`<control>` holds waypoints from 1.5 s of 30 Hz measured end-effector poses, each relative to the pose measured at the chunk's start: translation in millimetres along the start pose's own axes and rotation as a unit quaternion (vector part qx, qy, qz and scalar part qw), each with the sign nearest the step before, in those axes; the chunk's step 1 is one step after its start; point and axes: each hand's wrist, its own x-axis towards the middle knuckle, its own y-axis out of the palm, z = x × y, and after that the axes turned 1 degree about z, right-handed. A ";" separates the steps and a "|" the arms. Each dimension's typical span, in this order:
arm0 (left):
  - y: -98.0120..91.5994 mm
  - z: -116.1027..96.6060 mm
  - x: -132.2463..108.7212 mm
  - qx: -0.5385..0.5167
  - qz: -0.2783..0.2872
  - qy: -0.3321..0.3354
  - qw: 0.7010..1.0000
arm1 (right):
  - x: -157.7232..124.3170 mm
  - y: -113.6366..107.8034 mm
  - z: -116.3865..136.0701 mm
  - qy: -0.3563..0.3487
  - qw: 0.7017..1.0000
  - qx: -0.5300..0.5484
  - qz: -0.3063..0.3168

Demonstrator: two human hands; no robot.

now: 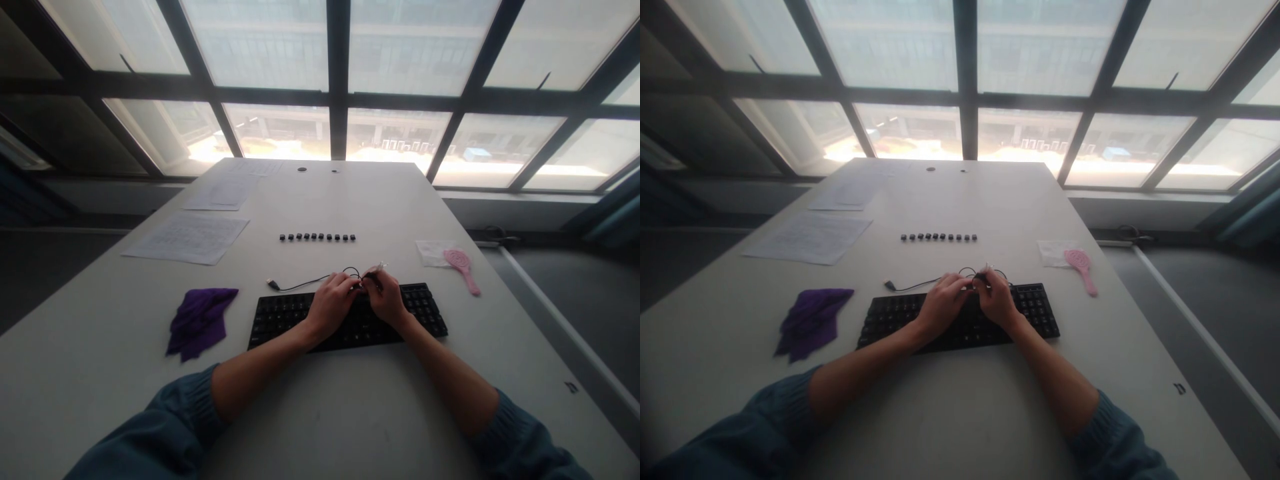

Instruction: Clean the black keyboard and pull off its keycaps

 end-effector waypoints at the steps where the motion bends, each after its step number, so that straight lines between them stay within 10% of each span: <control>1: -0.2 0.4 -0.1 -0.015 -0.003 0.003 1.000 | -0.1 -0.1 -0.4 0.009 1.000 0.005 -0.007; 25: -2.7 -0.1 -1.7 -0.033 -0.047 0.054 0.997 | 5.6 2.4 2.4 0.069 0.996 0.055 -0.026; 31: -33.3 -13.3 2.1 -0.082 -0.041 0.030 0.995 | 6.6 3.0 2.3 0.072 0.994 0.058 -0.049; 38: -68.2 11.8 80.9 -0.025 -0.065 0.039 0.997 | 7.4 5.2 -0.5 0.089 0.992 0.083 -0.044; 45: -8.9 61.4 178.4 0.039 0.007 0.010 0.999 | 8.0 5.4 -2.9 0.079 0.992 0.085 -0.043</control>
